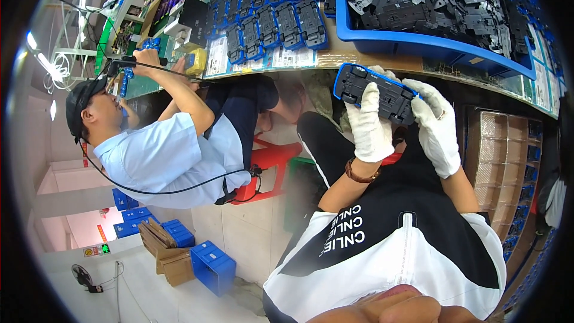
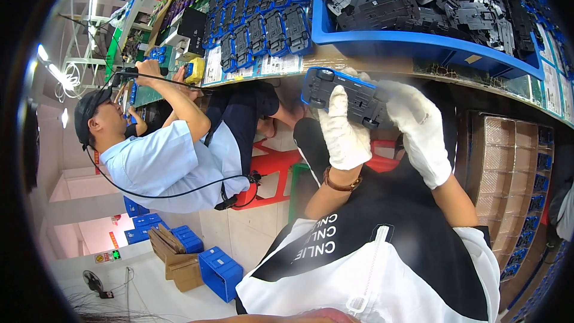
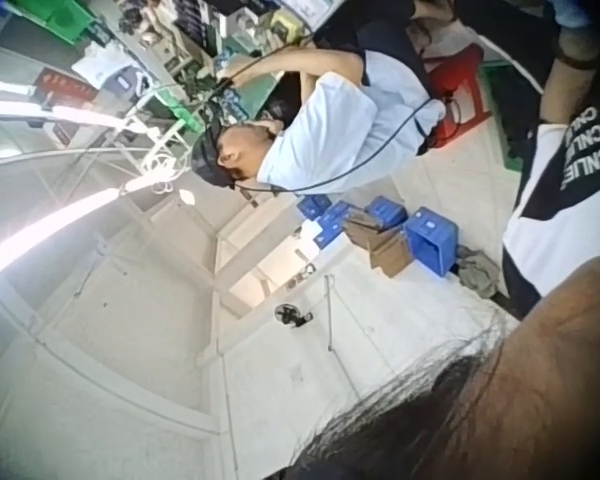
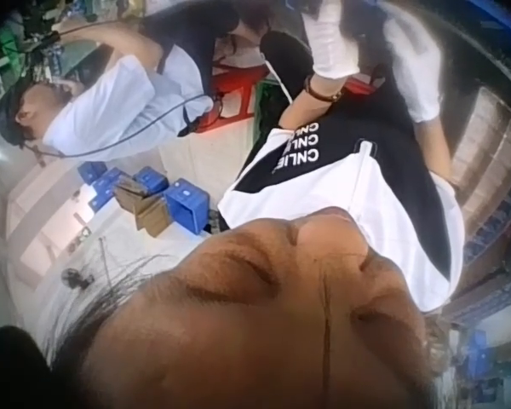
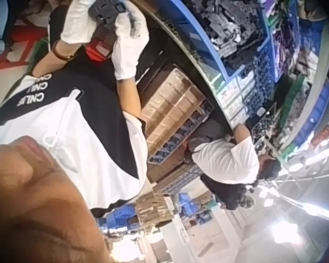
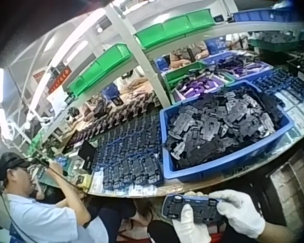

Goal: The person assembles black plastic components onto a blue plastic base by hand, taking the components from a parts bin and attaching them to the base.

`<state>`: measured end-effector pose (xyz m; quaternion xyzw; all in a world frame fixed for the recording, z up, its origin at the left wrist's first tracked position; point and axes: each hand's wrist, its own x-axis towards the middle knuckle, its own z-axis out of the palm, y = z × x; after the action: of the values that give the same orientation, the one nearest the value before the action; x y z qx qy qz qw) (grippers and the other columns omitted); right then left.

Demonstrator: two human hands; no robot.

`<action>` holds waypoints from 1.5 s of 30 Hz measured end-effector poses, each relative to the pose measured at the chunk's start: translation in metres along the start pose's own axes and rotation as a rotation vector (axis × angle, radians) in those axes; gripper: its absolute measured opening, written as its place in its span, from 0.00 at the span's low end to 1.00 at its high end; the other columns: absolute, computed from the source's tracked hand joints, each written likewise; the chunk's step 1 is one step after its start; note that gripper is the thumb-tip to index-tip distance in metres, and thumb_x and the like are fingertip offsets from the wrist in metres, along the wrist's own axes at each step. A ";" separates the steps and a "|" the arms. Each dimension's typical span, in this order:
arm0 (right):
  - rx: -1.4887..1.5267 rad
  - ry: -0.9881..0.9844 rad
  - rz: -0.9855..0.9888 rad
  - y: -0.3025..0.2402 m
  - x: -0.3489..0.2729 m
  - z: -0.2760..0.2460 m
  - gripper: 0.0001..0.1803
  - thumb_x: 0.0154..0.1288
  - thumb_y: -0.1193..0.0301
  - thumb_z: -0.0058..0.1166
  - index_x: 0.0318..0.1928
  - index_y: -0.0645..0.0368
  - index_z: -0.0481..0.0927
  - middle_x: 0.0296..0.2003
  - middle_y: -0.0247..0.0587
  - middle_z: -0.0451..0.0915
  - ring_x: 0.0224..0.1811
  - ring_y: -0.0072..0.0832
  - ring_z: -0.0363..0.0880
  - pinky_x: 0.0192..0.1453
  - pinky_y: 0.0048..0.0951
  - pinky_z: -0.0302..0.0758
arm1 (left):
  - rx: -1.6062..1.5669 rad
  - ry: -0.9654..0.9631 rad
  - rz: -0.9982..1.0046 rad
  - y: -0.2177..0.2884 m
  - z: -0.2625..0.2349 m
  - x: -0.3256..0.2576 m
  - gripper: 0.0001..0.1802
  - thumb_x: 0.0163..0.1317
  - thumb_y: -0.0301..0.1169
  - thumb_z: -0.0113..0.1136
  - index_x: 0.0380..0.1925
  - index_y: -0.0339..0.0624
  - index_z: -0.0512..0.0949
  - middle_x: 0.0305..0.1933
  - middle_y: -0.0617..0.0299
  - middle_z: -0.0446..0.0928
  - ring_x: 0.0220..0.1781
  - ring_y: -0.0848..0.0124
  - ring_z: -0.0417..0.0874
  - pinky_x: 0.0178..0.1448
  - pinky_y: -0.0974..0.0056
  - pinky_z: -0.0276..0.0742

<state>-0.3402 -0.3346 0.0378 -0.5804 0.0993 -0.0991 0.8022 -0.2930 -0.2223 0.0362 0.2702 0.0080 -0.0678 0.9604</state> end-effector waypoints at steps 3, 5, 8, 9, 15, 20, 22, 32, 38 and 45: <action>0.008 0.002 -0.035 0.002 -0.002 0.002 0.20 0.62 0.70 0.58 0.54 0.64 0.76 0.46 0.34 0.79 0.45 0.18 0.74 0.50 0.20 0.70 | 0.064 0.014 0.014 -0.001 -0.001 -0.006 0.21 0.65 0.26 0.57 0.57 0.45 0.66 0.53 0.59 0.73 0.54 0.64 0.77 0.58 0.58 0.76; -0.041 -0.004 -0.017 0.005 -0.003 0.001 0.20 0.62 0.69 0.58 0.54 0.63 0.76 0.46 0.33 0.79 0.43 0.17 0.74 0.48 0.20 0.70 | 0.200 0.031 -0.048 -0.007 -0.013 -0.008 0.24 0.63 0.27 0.59 0.59 0.46 0.66 0.54 0.59 0.74 0.53 0.67 0.77 0.57 0.60 0.78; -0.064 -0.027 0.007 0.009 -0.005 0.003 0.20 0.62 0.69 0.58 0.54 0.63 0.77 0.44 0.31 0.79 0.40 0.14 0.72 0.45 0.19 0.69 | 0.213 0.041 -0.047 -0.006 -0.021 -0.012 0.24 0.63 0.25 0.60 0.58 0.44 0.66 0.53 0.60 0.75 0.52 0.69 0.78 0.56 0.61 0.78; -0.043 -0.040 0.012 0.010 -0.007 0.004 0.19 0.62 0.69 0.57 0.53 0.62 0.77 0.43 0.31 0.78 0.39 0.13 0.71 0.43 0.18 0.69 | 0.251 0.044 -0.006 -0.005 -0.020 -0.014 0.24 0.62 0.24 0.60 0.58 0.43 0.67 0.53 0.59 0.75 0.51 0.69 0.78 0.56 0.62 0.77; 0.032 -0.028 0.049 0.028 -0.013 0.003 0.17 0.62 0.72 0.56 0.52 0.61 0.77 0.40 0.29 0.78 0.37 0.14 0.70 0.42 0.17 0.69 | 0.365 0.065 0.052 -0.010 -0.035 -0.021 0.22 0.62 0.24 0.59 0.56 0.41 0.68 0.52 0.57 0.76 0.49 0.69 0.79 0.54 0.63 0.77; -0.049 -0.023 0.094 0.044 -0.021 -0.001 0.17 0.62 0.75 0.54 0.52 0.61 0.76 0.39 0.28 0.77 0.36 0.14 0.70 0.39 0.17 0.69 | -0.005 -0.006 -0.173 -0.007 -0.054 -0.023 0.24 0.63 0.25 0.59 0.58 0.48 0.64 0.53 0.60 0.74 0.54 0.66 0.77 0.58 0.60 0.77; -0.045 -0.012 0.124 0.043 -0.027 -0.004 0.17 0.62 0.76 0.53 0.52 0.61 0.75 0.39 0.28 0.77 0.36 0.13 0.70 0.39 0.18 0.70 | -0.002 0.055 -0.203 -0.010 -0.055 -0.026 0.21 0.64 0.25 0.57 0.56 0.47 0.66 0.51 0.60 0.74 0.53 0.64 0.78 0.57 0.58 0.78; -1.019 0.042 -0.599 0.064 -0.053 -0.010 0.35 0.45 0.65 0.69 0.57 0.59 0.72 0.52 0.49 0.72 0.52 0.46 0.74 0.55 0.39 0.73 | -0.001 0.163 -0.272 -0.042 -0.093 -0.062 0.24 0.67 0.46 0.55 0.57 0.45 0.67 0.54 0.59 0.71 0.58 0.65 0.72 0.63 0.56 0.70; -1.132 -0.004 -0.586 0.086 -0.060 -0.019 0.35 0.39 0.76 0.68 0.54 0.57 0.76 0.48 0.47 0.76 0.50 0.45 0.76 0.55 0.38 0.73 | 0.179 0.127 -0.251 -0.054 -0.096 -0.083 0.43 0.62 0.68 0.40 0.63 0.45 0.62 0.61 0.60 0.67 0.63 0.65 0.68 0.68 0.60 0.63; -0.818 0.002 -0.449 0.089 -0.072 -0.021 0.29 0.57 0.58 0.61 0.56 0.60 0.75 0.49 0.47 0.75 0.51 0.37 0.76 0.57 0.33 0.70 | -0.034 0.054 -0.291 -0.053 -0.102 -0.090 0.43 0.63 0.66 0.43 0.65 0.43 0.60 0.65 0.60 0.64 0.65 0.65 0.64 0.70 0.59 0.57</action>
<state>-0.4109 -0.3065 -0.0497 -0.8560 0.0029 -0.2234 0.4661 -0.3866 -0.2024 -0.0733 0.2517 0.0739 -0.1989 0.9442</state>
